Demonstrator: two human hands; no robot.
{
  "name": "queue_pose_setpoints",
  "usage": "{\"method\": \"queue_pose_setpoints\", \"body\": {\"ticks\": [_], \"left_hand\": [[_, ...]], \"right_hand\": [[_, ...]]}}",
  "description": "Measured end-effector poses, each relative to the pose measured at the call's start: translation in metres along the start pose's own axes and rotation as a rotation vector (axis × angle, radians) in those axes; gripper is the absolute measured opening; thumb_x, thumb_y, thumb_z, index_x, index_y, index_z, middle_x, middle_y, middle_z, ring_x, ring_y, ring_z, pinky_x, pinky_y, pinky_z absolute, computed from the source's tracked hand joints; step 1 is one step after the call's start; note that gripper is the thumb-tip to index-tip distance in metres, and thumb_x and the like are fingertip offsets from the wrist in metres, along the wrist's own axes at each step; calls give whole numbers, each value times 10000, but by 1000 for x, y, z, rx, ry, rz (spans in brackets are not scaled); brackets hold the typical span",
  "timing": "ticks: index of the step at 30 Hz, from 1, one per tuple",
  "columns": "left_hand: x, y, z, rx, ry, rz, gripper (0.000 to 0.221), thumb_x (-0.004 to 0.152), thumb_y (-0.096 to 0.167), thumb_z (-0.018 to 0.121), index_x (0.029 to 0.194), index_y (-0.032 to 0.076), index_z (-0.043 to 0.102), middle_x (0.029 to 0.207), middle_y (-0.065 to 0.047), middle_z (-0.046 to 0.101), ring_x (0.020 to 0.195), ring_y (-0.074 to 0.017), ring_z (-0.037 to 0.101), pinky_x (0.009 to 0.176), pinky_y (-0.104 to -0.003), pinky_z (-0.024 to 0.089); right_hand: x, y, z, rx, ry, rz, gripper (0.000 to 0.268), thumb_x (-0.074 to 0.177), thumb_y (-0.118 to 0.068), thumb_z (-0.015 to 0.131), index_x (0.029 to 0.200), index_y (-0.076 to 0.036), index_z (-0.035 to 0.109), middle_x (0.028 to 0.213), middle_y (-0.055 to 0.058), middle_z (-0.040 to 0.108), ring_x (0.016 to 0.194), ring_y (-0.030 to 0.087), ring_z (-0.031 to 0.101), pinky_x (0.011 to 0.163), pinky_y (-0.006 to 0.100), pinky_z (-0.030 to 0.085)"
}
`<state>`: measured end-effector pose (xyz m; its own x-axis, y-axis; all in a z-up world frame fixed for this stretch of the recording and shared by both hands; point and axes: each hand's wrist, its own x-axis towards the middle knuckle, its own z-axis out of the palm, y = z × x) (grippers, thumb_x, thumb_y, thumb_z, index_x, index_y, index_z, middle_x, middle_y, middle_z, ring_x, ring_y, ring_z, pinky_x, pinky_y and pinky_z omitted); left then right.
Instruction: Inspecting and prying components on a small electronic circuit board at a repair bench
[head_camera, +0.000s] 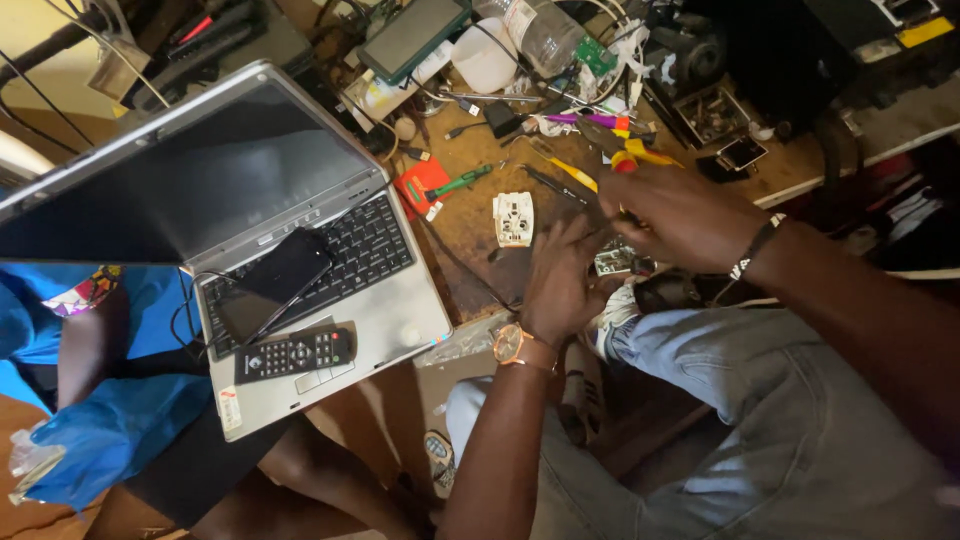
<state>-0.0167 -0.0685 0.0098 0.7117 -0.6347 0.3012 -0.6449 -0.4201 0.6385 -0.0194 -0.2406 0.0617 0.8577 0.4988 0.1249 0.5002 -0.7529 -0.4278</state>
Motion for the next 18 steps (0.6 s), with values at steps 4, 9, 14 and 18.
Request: {"method": "queue_pose_setpoints", "body": {"ticks": [4,9,14,18], "left_hand": [[-1,0,1,-4,-5,-10,434,639,250,680,1046,132,585,975,-58,534,903,-344,496,730,-432,375],[-3,-17,12,-49,6,2,442,637,258,684,1052,155,573,1008,-30,519,945,-329,489,753,-430,381],[-2,-4,1,-34,-4,-3,451,644,244,676,1068,132,573,1012,-56,530,948,-333,496,754,-425,379],[-3,-22,16,-48,3,-1,362,643,244,661,998,202,602,969,-33,536,911,-329,506,756,-423,377]], "right_hand": [[1,-10,-1,79,6,50,307,664,-88,646,959,-113,563,739,92,578,712,283,596,600,358,486],[8,-28,-18,-183,-279,392,340,886,-412,319,1072,-196,505,673,138,654,744,358,641,713,464,480],[3,2,-1,-21,-75,0,499,729,-86,491,1216,-80,382,658,140,545,619,356,561,547,424,448],[5,-11,-6,-230,-85,99,432,732,-314,562,1100,-113,456,800,135,533,767,357,570,623,445,453]]}}
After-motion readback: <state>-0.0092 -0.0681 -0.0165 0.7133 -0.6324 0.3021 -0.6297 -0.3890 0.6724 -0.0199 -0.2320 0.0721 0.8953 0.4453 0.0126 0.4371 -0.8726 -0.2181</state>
